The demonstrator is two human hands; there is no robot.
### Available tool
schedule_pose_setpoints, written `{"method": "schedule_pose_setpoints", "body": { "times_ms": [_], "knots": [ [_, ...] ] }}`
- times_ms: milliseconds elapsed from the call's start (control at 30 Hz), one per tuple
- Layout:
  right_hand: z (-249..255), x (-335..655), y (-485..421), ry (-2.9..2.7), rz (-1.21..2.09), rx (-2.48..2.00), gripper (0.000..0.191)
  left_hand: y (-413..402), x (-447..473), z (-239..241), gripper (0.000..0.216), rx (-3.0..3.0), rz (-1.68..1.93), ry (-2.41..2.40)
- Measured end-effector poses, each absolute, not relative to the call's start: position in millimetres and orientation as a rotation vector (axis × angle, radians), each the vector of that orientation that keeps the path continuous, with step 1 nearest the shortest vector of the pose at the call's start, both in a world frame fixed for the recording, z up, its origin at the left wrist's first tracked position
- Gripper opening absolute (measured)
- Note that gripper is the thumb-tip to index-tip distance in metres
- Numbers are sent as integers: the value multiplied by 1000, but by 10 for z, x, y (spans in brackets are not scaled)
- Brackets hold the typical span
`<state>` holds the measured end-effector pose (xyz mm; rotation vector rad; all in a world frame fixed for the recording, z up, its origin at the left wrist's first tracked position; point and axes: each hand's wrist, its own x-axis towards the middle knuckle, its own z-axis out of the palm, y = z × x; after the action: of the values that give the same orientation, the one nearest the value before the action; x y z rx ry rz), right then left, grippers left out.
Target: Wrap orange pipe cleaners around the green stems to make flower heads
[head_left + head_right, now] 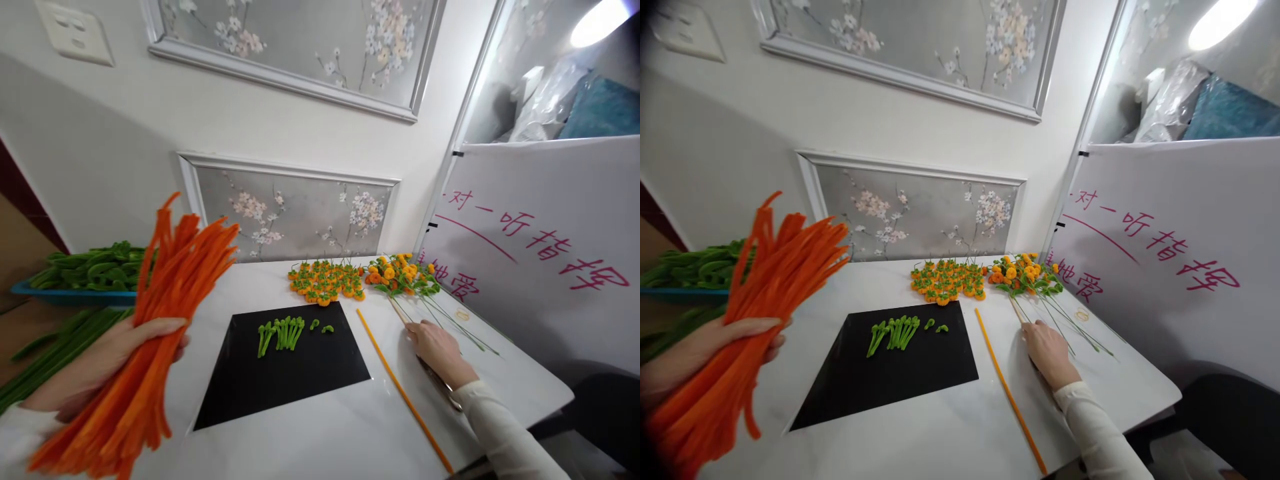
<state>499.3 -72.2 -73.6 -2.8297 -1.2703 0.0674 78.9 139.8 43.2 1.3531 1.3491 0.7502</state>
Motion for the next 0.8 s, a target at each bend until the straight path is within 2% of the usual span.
{"method": "schedule_pose_setpoints", "body": {
  "times_ms": [67, 133, 233, 300, 433, 533, 700, 800],
  "knots": [
    [-786, 5097, -727, -1256, 97, -2843, 28, 1097, 1107, 569, 32, 1240, 657, 1219],
    [-813, 5146, -762, -1240, 102, -2842, 29, 831, 1456, 663, 25, 1193, 613, 1071],
    [-728, 5104, -857, -1245, 104, -2757, 31, 511, 2010, 659, 24, 1181, 533, 806],
    [-578, 4999, -941, -1147, 318, -2460, 39, 309, 2403, 561, 26, 1118, 477, 739],
    [-213, 4674, -1122, -787, 1049, -1426, 71, -114, 3194, 243, 28, 972, 618, 607],
    [-65, 4460, -1220, -769, 1187, -1251, 85, -351, 3624, 16, 43, 882, 709, 501],
    [-115, 4371, -1284, -822, 1062, -1360, 79, -420, 3765, -110, 42, 765, 459, 377],
    [-213, 4432, -1290, -737, 924, -1470, 60, -290, 3646, -136, 43, 1381, 301, 289]
  ]
}}
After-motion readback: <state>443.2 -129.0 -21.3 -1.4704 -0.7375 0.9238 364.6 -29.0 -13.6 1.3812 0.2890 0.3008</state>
